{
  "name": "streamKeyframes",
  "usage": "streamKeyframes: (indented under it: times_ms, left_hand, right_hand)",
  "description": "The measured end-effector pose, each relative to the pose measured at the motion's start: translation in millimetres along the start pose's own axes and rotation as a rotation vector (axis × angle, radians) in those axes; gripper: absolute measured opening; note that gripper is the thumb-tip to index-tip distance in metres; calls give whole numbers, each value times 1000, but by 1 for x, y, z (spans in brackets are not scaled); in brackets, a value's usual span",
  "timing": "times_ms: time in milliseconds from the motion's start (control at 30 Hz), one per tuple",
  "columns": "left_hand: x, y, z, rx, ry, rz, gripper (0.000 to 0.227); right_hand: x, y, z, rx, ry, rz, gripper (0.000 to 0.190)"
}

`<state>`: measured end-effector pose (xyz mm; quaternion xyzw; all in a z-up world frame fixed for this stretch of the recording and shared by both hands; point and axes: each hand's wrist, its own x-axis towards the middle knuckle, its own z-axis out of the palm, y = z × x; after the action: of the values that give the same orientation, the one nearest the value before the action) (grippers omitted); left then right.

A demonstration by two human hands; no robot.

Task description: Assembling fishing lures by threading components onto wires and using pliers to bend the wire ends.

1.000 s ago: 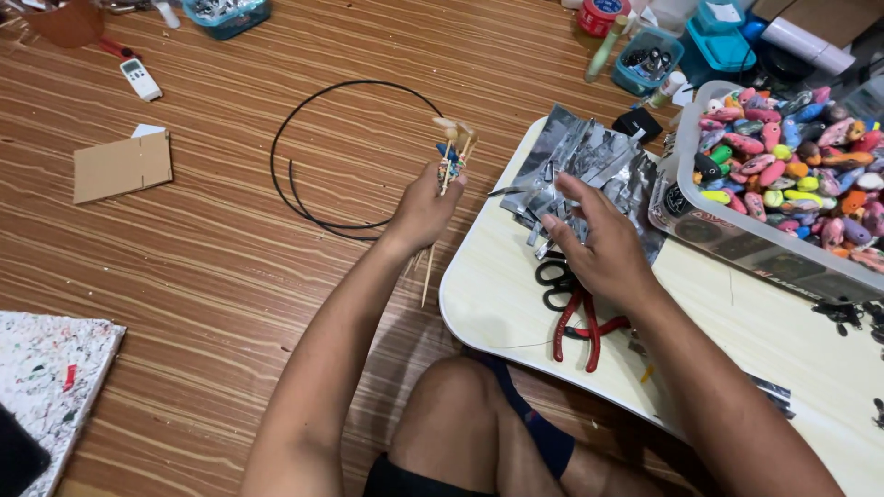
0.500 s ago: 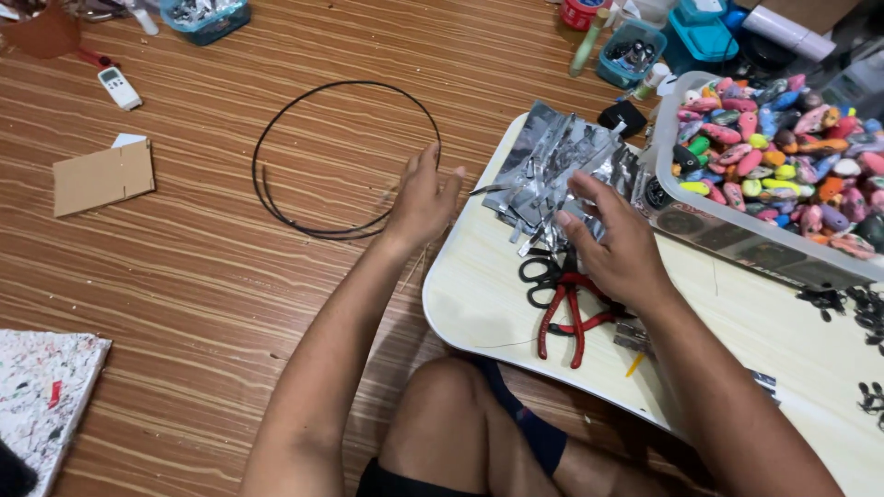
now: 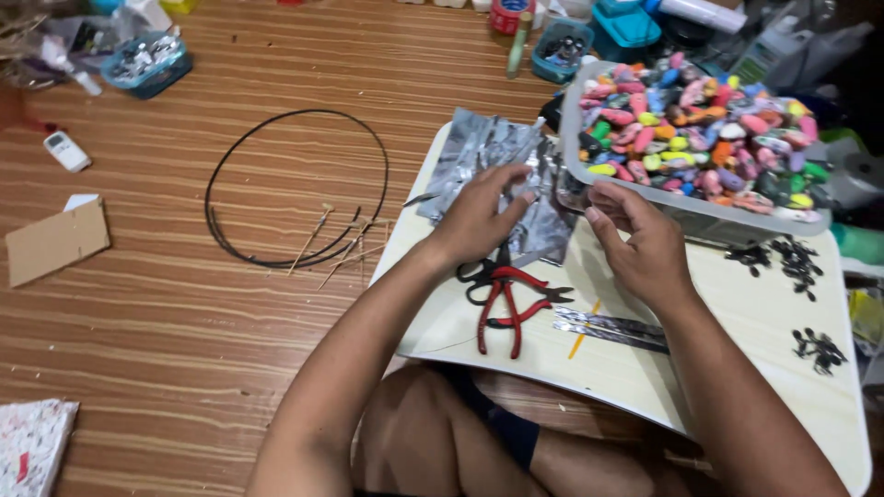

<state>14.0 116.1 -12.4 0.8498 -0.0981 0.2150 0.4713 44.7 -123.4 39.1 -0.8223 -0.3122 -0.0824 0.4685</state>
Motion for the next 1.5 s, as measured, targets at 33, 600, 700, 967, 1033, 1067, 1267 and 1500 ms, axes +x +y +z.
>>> streamKeyframes:
  times_ms: [33,600,700,967,1033,1067,1267,1500]
  left_hand:
    - [4,8,4,-2,-11,8,42]
    - [37,30,18,107,-464,21,25]
    - [36,29,14,87,-405,58,20]
    - [43,-13,-25,500,-215,-22,15]
    - [42,-20,-28,527,-224,-88,17]
    - [41,-25,-25,553,-247,-123,16]
    - [41,-27,-17,604,-276,-124,22]
    - [39,-49,-3,640,-272,-46,23]
  right_hand:
    - [-2,12,-7,-2,12,6,34]
    - [-31,93,-71,-480,-89,128,21]
    - [-30,75,-65,-450,-142,44,23]
    - [-32,57,-47,-273,-365,-95,17]
    - [-34,62,-44,-278,-392,-163,16]
    - [-34,62,-42,-269,-399,-167,14]
    - [-36,63,-38,-313,-390,-178,12]
    - [-34,59,-45,-335,-291,-123,15]
